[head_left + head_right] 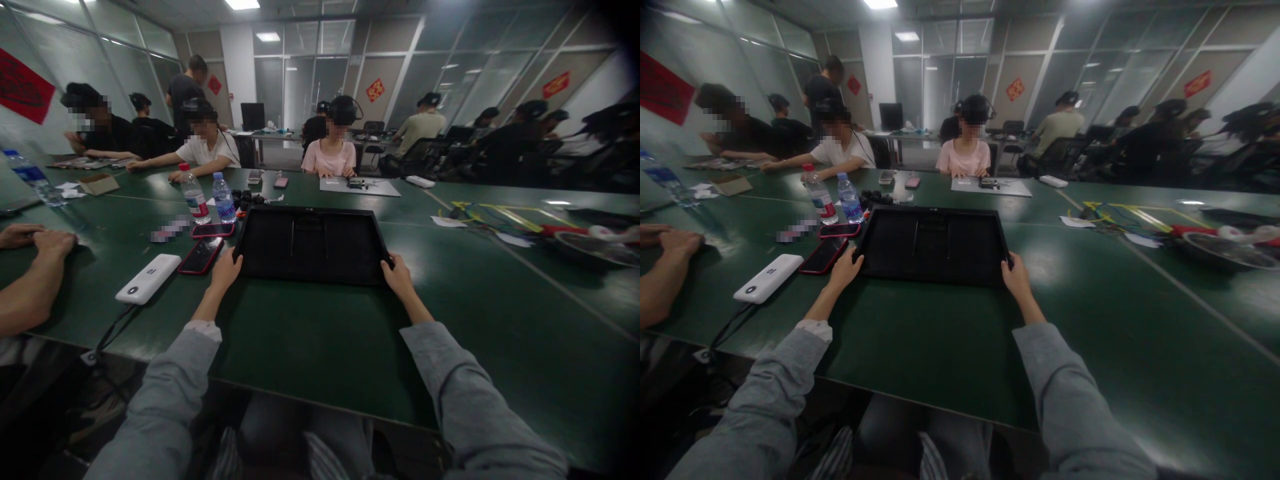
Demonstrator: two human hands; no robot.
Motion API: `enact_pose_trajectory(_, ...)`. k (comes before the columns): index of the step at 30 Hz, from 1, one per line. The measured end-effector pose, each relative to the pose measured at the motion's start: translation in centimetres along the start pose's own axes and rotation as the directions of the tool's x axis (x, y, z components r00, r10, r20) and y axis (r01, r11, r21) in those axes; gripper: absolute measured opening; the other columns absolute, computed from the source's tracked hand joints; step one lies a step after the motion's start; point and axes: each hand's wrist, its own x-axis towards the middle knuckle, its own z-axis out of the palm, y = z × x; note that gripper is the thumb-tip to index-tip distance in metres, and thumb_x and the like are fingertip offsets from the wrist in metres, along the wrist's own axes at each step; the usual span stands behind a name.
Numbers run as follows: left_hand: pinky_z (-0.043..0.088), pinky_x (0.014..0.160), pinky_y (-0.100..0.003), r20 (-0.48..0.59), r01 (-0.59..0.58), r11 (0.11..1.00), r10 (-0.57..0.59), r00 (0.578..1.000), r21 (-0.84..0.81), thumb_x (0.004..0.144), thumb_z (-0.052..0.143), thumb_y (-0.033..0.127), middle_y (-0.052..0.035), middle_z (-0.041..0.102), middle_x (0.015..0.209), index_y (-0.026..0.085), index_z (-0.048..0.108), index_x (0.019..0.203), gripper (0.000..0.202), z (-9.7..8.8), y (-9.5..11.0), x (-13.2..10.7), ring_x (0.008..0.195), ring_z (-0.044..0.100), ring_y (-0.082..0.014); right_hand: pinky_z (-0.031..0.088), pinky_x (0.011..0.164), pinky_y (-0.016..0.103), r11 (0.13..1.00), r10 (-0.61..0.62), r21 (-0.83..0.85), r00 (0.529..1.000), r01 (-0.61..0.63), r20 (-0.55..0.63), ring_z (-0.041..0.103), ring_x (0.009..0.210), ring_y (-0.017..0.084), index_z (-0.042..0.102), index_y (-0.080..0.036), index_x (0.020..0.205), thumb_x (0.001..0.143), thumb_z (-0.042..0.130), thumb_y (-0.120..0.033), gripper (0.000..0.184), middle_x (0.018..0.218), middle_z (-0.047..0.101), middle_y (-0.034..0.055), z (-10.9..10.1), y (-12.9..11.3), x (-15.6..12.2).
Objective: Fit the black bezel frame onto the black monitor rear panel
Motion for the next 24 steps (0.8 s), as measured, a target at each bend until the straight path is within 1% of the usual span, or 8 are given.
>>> enact_pose_trajectory(6, 0.049, 0.108, -0.044, -0.006, 0.004, 1.000, -0.004, 1.000, 0.007, 0.100, 0.050, 0.032, -0.0212, 0.063, 0.140, 0.010, 0.054, 0.141, 0.047, -0.03, 0.34, -0.16, 0.128, 0.062, -0.0321, 0.047, 0.106, 0.053, 1.000, -0.025, 0.019, 1.000, 0.025, -0.008, 0.063, 0.117, 0.033, 0.060, -0.015, 0.124, 0.081, 0.054, -0.041, 0.051, 0.122, 0.068, 0.0192, 0.03, -0.23, -0.08)
enact_pose_trajectory(10, 0.048, 0.110, -0.044, -0.010, -0.011, 1.000, 0.011, 1.000, -0.004, 0.100, 0.049, 0.033, -0.0210, 0.062, 0.141, 0.009, 0.053, 0.142, 0.048, -0.01, 0.32, -0.16, 0.131, 0.060, -0.0322, 0.045, 0.108, 0.056, 1.000, -0.012, 0.002, 1.000, 0.012, 0.001, 0.062, 0.119, 0.035, 0.059, -0.014, 0.125, 0.081, 0.053, -0.040, 0.051, 0.125, 0.066, 0.0217, -0.01, -0.21, -0.01)
enact_pose_trajectory(14, 0.048, 0.110, -0.045, -0.004, -0.013, 1.000, 0.013, 1.000, -0.011, 0.100, 0.049, 0.033, -0.0211, 0.061, 0.142, 0.008, 0.053, 0.142, 0.048, -0.01, 0.24, -0.14, 0.131, 0.060, -0.0328, 0.043, 0.109, 0.055, 1.000, 0.000, -0.005, 1.000, 0.000, 0.006, 0.061, 0.121, 0.035, 0.059, -0.013, 0.126, 0.082, 0.053, -0.039, 0.052, 0.127, 0.066, 0.0216, -0.09, -0.41, -0.01)
enact_pose_trajectory(18, 0.048, 0.109, -0.044, -0.011, -0.022, 1.000, 0.022, 1.000, -0.020, 0.100, 0.049, 0.033, -0.0205, 0.061, 0.142, 0.009, 0.053, 0.142, 0.048, 0.02, 0.11, -0.11, 0.131, 0.060, -0.0320, 0.045, 0.108, 0.054, 1.000, 0.015, -0.013, 1.000, -0.015, 0.014, 0.062, 0.119, 0.034, 0.059, -0.012, 0.126, 0.082, 0.052, -0.039, 0.052, 0.127, 0.066, 0.0221, -0.18, -0.77, -0.11)
enact_pose_trajectory(24, 0.048, 0.109, -0.045, -0.016, -0.029, 0.999, 0.028, 0.999, -0.026, 0.100, 0.049, 0.033, -0.0223, 0.061, 0.142, 0.009, 0.053, 0.142, 0.048, 0.01, 0.09, -0.11, 0.131, 0.060, -0.0321, 0.047, 0.105, 0.054, 1.000, 0.012, 0.011, 1.000, -0.012, 0.004, 0.063, 0.115, 0.033, 0.061, -0.016, 0.123, 0.082, 0.056, -0.043, 0.050, 0.120, 0.068, 0.0184, -0.28, -0.83, -0.17)
